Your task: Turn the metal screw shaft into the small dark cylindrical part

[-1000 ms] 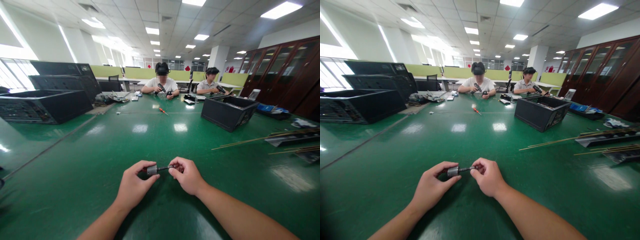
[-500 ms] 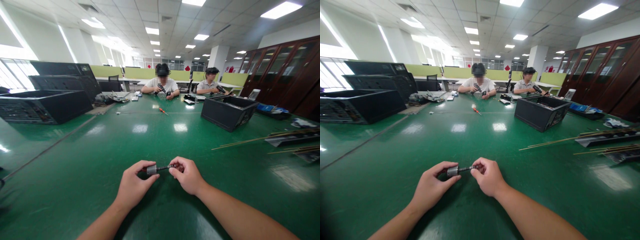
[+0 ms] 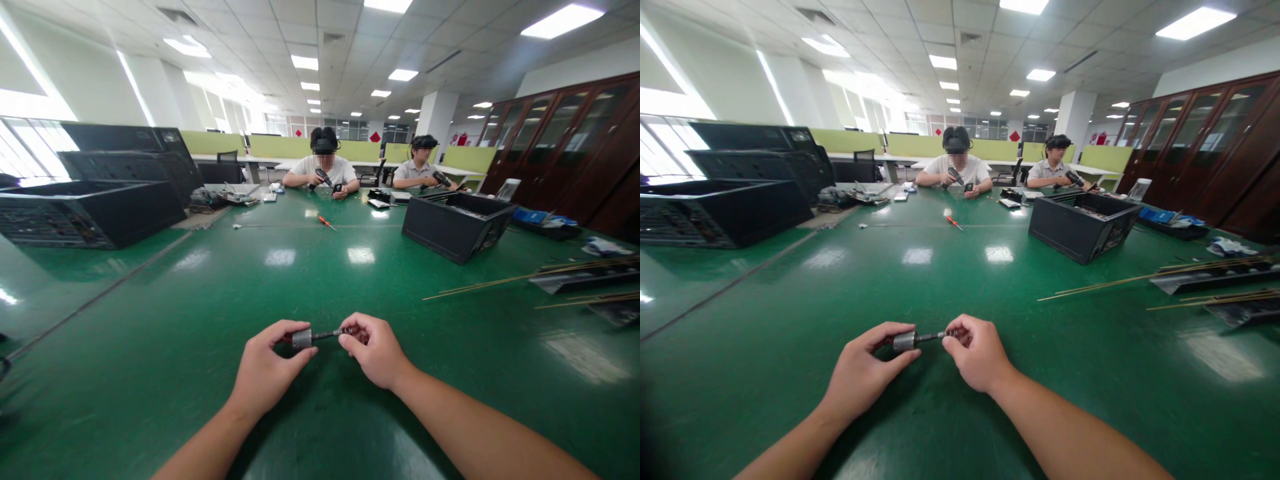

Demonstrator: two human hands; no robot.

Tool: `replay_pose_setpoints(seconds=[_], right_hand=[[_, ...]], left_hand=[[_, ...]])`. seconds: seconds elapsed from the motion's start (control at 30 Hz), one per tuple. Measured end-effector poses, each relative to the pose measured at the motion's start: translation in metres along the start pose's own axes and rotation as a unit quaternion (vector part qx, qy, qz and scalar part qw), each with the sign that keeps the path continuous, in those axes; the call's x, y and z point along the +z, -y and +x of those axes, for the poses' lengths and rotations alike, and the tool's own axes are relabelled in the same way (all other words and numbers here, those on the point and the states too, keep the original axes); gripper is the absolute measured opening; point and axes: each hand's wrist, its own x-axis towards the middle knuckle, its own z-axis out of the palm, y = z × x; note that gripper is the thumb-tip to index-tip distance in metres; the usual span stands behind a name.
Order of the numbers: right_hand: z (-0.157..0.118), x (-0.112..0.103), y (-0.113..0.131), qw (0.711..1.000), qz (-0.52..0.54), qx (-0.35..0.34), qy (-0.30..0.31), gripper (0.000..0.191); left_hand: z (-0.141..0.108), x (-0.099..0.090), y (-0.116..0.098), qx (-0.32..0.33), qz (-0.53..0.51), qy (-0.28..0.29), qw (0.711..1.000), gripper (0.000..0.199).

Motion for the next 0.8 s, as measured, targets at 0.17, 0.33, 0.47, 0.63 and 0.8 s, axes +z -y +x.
replay_pose_setpoints(seconds=[0.17, 0.33, 0.47, 0.63, 0.8], right_hand=[[-0.001, 0.0, 0.0, 1.0, -0.005, -0.004, -0.003, 0.007], [0.0, -0.001, -0.002, 1.0, -0.005, -0.003, -0.013, 0.007], [0.003, 0.0, -0.006, 0.998, 0.039, 0.021, -0.041, 0.011], [0.008, 0.003, -0.011, 0.993, 0.094, 0.042, -0.053, 0.016], [0.013, 0.005, -0.016, 0.993, 0.096, 0.043, -0.058, 0.018]], left_hand=[[-0.001, 0.0, -0.001, 0.002, 0.0, -0.002, 1.0, 0.028], [0.0, -0.001, -0.001, -0.003, -0.002, -0.004, 1.0, 0.028], [0.002, -0.002, -0.001, -0.01, 0.007, -0.012, 1.0, 0.029], [0.003, -0.004, 0.004, -0.023, 0.04, -0.028, 0.999, 0.034], [0.008, -0.004, 0.006, -0.071, -0.056, -0.058, 0.994, 0.042]])
